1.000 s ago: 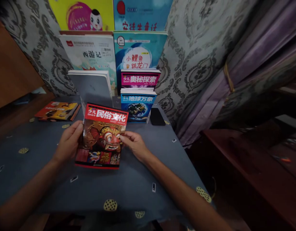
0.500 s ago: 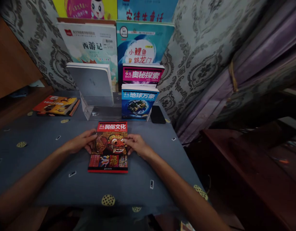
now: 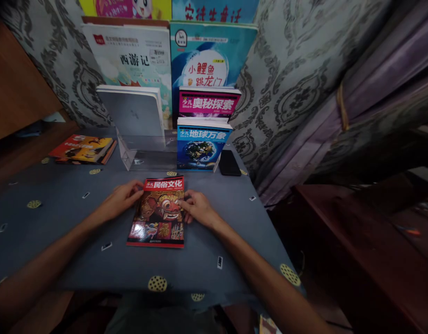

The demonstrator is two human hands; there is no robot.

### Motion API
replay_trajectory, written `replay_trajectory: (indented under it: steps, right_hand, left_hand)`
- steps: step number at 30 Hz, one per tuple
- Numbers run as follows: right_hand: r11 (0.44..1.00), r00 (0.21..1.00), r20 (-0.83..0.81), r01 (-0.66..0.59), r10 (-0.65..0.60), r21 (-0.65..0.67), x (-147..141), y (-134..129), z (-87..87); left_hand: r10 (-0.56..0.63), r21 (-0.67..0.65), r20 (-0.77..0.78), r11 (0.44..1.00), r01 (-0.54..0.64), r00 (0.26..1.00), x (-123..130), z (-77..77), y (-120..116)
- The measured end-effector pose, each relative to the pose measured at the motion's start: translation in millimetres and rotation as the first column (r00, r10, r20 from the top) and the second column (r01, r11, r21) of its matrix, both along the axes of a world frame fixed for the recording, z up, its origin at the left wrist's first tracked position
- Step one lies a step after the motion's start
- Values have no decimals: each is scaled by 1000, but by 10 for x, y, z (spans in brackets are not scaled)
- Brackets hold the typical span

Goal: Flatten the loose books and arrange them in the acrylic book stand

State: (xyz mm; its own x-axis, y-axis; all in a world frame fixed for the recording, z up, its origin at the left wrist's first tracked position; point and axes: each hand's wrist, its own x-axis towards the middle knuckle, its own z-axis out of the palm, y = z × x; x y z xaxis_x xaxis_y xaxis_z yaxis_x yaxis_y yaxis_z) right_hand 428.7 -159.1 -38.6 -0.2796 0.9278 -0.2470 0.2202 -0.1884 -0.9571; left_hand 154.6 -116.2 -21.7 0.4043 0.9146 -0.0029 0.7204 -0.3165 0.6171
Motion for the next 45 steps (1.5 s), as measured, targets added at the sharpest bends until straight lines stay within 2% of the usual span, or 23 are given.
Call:
replay_trajectory:
  steps: [2,4,9,11,12,15,17,19,21,23,27,32,34,38,45]
  right_hand:
    - [1000,1000,14,-24,24,-16,-18,-29,14]
    - [998,998,21,-51,52,-33,-41,-56,22]
    - [991,984,116,-130,132,-24,-62,-83,56]
    - [986,960,238,-163,148,44,-53,-82,76]
    - [979,938,324,-166,119,120,-52,-83,87]
    - [900,835,542,-161,-94,405,-98,-86,127]
    - [833,788,588,-193,-184,519,-189,-71,151]
    - [767,782,600,-280,-167,578,-322,-16,155]
    - [688,783,615,-394,-97,610,-478,84,124]
    - [648,773,633,-466,-32,602,-625,208,59]
    - [641,757,653,-508,12,576,-797,397,-96]
    - [626,769,640,-494,-10,603,-776,429,-175]
    - [630,770,637,-486,-20,606,-732,422,-179]
    - [681,773,634,-449,-29,579,-598,393,-178]
    - [713,840,543,-368,-20,596,-211,239,-222]
  left_hand:
    - [9,165,-67,986,2,998,6,-39,-7]
    - [12,255,-95,967,13,995,12,-88,-9]
    - [-2,322,-162,945,55,987,29,-161,-1]
    - [-3,348,-188,935,69,982,37,-173,-2]
    - [-4,364,-200,928,78,980,41,-181,-3]
    - [-2,412,-222,906,96,975,50,-214,-6]
    - [4,434,-229,896,99,973,54,-244,-6]
    - [5,450,-234,887,104,972,59,-274,-7]
    - [6,465,-242,879,110,970,64,-296,-12]
    - [11,471,-250,875,112,968,68,-308,-18]
    - [4,460,-259,880,119,966,60,-312,-18]
    - [2,470,-271,873,130,963,47,-307,-5]
    - [10,478,-276,869,128,961,48,-308,-4]
    - [11,484,-291,864,137,957,51,-310,-7]
    - [21,465,-354,871,157,935,73,-253,-55]
